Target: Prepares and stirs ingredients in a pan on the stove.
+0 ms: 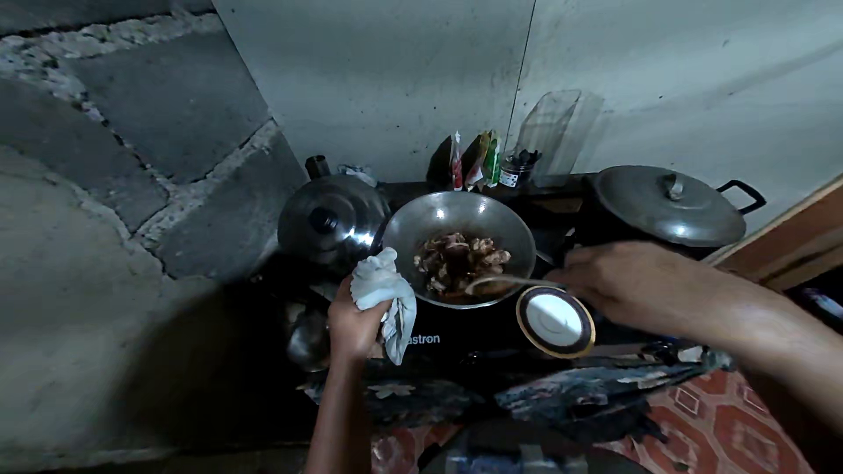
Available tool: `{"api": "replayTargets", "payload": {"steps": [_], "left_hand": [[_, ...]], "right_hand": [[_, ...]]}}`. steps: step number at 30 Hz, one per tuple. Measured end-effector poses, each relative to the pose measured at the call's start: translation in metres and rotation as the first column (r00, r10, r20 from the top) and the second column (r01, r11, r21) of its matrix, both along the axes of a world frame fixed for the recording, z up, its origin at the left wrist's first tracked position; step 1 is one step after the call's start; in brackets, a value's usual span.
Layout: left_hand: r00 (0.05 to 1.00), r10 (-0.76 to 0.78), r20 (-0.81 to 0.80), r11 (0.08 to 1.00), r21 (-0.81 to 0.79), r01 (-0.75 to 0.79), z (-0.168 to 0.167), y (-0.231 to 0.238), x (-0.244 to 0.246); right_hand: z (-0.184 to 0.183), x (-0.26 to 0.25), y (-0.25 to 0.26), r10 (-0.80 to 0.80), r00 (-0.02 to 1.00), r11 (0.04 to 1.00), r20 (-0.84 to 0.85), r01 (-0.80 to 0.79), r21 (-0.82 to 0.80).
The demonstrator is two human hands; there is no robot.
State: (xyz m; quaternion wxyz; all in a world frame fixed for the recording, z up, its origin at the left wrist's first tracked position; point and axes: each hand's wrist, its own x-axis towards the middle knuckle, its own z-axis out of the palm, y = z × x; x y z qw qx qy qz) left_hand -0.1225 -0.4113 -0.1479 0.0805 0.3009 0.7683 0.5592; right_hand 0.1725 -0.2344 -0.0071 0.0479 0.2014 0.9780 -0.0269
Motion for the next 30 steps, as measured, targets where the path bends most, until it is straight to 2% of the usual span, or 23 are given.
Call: {"api": "replayTargets", "payload": {"steps": [3, 6, 8, 11, 12, 14, 16, 19, 21, 23, 25, 27, 30], "left_hand": [[1.0, 0.012, 0.028, 1.0, -0.023, -0.012, 0.004, 0.001, 0.001], [1.0, 0.017, 0.022, 1.0, -0.019, -0.017, 0.005, 0.0, 0.002], [0.999, 0.021, 0.024, 0.999, -0.035, -0.02, 0.007, 0.0, 0.003], [1.0, 0.017, 0.014, 0.999, -0.039, -0.016, 0.004, 0.0, 0.001], [1.0, 0.017, 0.017, 0.999, -0.03, -0.017, 0.004, 0.001, 0.001], [0.999, 0.017, 0.031, 1.0, -0.016, -0.017, 0.005, 0.002, 0.003], [0.999, 0.011, 0.038, 1.0, -0.011, -0.01, 0.006, 0.002, 0.004], [0.999, 0.014, 0.037, 1.0, -0.015, -0.013, 0.003, 0.0, 0.004], [1.0, 0.018, 0.02, 0.999, -0.047, -0.017, 0.004, -0.001, 0.003], [1.0, 0.023, 0.003, 0.997, -0.075, -0.023, 0.004, -0.002, 0.003], [1.0, 0.025, -0.012, 0.997, -0.069, -0.026, 0.004, -0.001, 0.003], [0.999, 0.022, -0.037, 0.999, -0.043, -0.024, 0.003, 0.0, 0.002], [1.0, 0.008, -0.025, 0.999, -0.042, -0.009, 0.007, -0.002, 0.006]], "right_hand": [[-0.036, -0.025, -0.004, -0.151, 0.981, 0.988, 0.121, 0.154, -0.021], [-0.068, -0.039, 0.015, -0.228, 0.972, 0.973, 0.06, 0.23, -0.026], [-0.059, -0.03, 0.022, -0.242, 0.97, 0.97, 0.015, 0.243, -0.023], [-0.032, 0.007, 0.023, -0.108, 0.988, 0.988, -0.108, 0.119, 0.098], [-0.023, 0.016, 0.021, -0.082, 0.992, 0.988, -0.094, 0.094, 0.122], [-0.017, 0.015, 0.013, -0.137, 0.99, 0.984, 0.023, 0.133, 0.116], [-0.037, -0.005, 0.014, -0.206, 0.973, 0.977, 0.1, 0.199, 0.078], [-0.077, -0.029, 0.031, -0.24, 0.969, 0.97, 0.049, 0.242, -0.036], [-0.07, -0.025, 0.031, -0.218, 0.975, 0.969, -0.028, 0.214, -0.122], [-0.045, -0.009, 0.018, -0.119, 0.986, 0.982, -0.115, 0.1, -0.157], [-0.03, -0.001, -0.001, -0.009, 0.992, 0.989, -0.128, -0.01, -0.149], [-0.039, -0.015, -0.017, 0.03, 0.996, 0.989, -0.081, -0.041, -0.139], [-0.073, -0.056, -0.021, -0.069, 0.997, 0.989, 0.017, 0.071, -0.131]]}}
